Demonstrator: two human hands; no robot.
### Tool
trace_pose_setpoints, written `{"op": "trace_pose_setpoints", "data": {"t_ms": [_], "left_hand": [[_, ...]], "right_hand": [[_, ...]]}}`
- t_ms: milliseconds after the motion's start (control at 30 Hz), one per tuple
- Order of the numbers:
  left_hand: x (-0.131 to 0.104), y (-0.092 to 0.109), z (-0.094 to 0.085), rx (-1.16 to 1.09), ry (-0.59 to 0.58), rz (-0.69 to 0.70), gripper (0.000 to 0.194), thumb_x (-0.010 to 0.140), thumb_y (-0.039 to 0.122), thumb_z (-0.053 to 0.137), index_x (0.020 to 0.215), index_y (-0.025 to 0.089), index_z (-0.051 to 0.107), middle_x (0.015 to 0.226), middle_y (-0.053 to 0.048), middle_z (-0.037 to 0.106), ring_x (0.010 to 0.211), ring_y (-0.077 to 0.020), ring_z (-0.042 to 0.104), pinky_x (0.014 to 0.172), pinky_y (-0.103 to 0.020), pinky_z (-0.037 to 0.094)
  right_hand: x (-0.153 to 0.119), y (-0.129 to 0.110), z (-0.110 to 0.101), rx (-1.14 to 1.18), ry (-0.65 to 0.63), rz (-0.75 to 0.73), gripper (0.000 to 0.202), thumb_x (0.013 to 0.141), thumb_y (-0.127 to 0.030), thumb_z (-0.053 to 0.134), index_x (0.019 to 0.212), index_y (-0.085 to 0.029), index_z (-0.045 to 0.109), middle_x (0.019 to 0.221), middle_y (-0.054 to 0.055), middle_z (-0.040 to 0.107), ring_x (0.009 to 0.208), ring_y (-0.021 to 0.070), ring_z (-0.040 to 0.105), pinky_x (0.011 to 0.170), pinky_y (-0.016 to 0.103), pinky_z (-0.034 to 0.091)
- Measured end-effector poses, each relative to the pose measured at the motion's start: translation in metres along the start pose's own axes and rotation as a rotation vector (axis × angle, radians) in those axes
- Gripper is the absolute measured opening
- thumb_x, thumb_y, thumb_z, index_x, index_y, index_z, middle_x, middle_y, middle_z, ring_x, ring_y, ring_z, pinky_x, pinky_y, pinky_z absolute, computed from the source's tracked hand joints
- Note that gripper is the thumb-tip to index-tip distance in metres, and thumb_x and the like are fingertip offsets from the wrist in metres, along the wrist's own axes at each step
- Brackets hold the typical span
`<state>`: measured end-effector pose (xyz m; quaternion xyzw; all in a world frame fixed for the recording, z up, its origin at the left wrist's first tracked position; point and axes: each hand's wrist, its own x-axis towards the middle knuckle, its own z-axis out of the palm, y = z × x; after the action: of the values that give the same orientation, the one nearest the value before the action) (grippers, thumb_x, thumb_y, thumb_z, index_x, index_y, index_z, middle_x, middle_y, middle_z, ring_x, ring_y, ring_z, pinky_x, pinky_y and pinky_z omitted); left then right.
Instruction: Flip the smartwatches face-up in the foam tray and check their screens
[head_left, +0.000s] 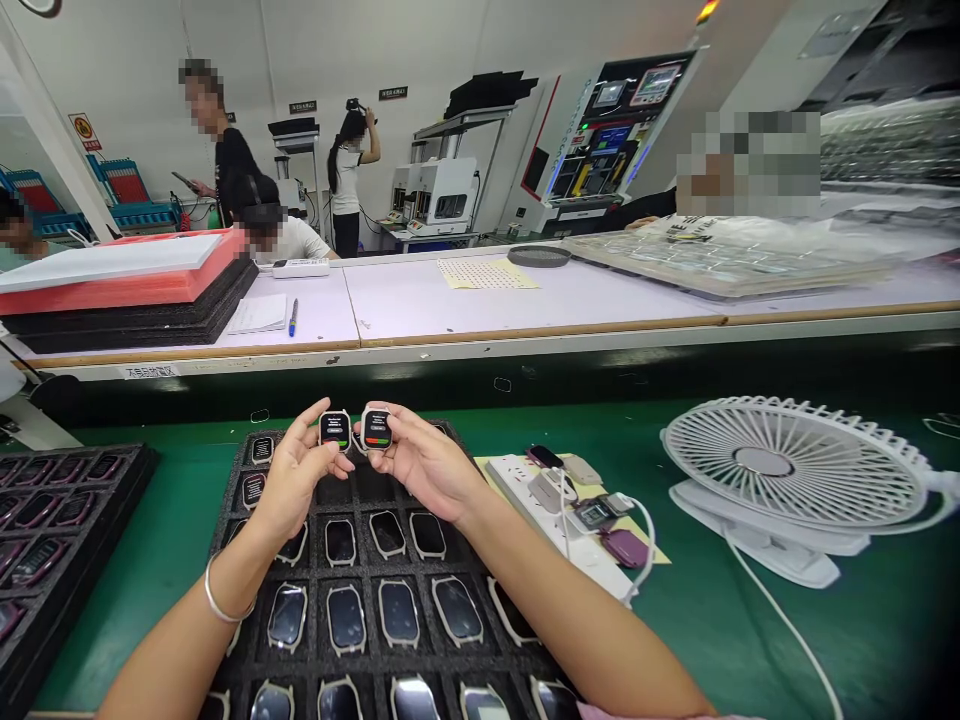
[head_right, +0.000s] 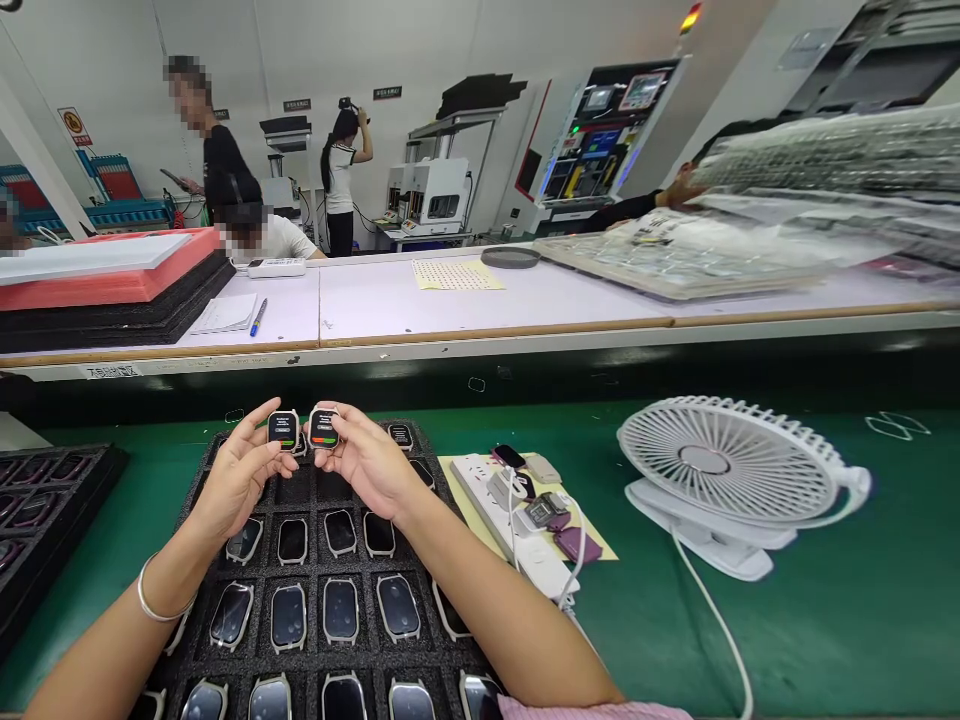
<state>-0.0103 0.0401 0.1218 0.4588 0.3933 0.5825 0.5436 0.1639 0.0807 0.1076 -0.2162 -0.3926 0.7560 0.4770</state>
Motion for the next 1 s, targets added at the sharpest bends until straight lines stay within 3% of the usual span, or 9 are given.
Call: {"op": "trace_pose_setpoints", "data": {"t_ms": [233, 367, 667, 1000], "left_hand": [[-0.0001, -0.0028, -0.0030, 0.017, -0.028, 0.054, 0.053, 0.080, 0.026, 0.071, 0.130, 0.018, 0.055, 0.099, -0.004, 0.070, 0.072, -0.0143, 0.070, 0.071, -0.029, 0.058], [0.0005, -0.0033, -0.0040, 0.005, -0.020, 0.091, 0.051, 0.079, 0.025, 0.071, 0.128, 0.018, 0.058, 0.101, -0.004, 0.071, 0.072, -0.0152, 0.071, 0.071, -0.030, 0.059], [-0.0004, -0.0017, -0.0048, 0.003, -0.010, 0.131, 0.048, 0.079, 0.021, 0.070, 0.126, 0.019, 0.061, 0.098, -0.003, 0.073, 0.071, -0.0152, 0.073, 0.070, -0.029, 0.060], [-0.0006, -0.0041, -0.0057, 0.010, -0.020, 0.148, 0.046, 0.080, 0.020, 0.069, 0.125, 0.019, 0.062, 0.097, -0.003, 0.073, 0.071, -0.0147, 0.072, 0.070, -0.028, 0.060]], "right_hand": [[-0.0029, 0.0002, 0.0024, -0.028, -0.051, -0.039, 0.044, 0.080, -0.040, 0.080, 0.118, -0.022, 0.065, 0.088, 0.002, 0.069, 0.069, 0.0155, 0.067, 0.067, 0.029, 0.050], [-0.0045, 0.0005, 0.0015, -0.084, -0.058, -0.082, 0.047, 0.080, -0.038, 0.080, 0.121, -0.024, 0.063, 0.094, 0.002, 0.069, 0.070, 0.0154, 0.067, 0.068, 0.029, 0.050], [-0.0057, 0.0010, 0.0026, -0.130, -0.100, -0.120, 0.035, 0.084, -0.037, 0.075, 0.115, -0.024, 0.065, 0.096, 0.002, 0.068, 0.072, 0.0156, 0.068, 0.067, 0.030, 0.050], [-0.0068, -0.0003, 0.0022, -0.217, -0.094, -0.162, 0.040, 0.079, -0.021, 0.073, 0.118, -0.024, 0.063, 0.096, 0.001, 0.068, 0.074, 0.0151, 0.068, 0.069, 0.030, 0.050]]}}
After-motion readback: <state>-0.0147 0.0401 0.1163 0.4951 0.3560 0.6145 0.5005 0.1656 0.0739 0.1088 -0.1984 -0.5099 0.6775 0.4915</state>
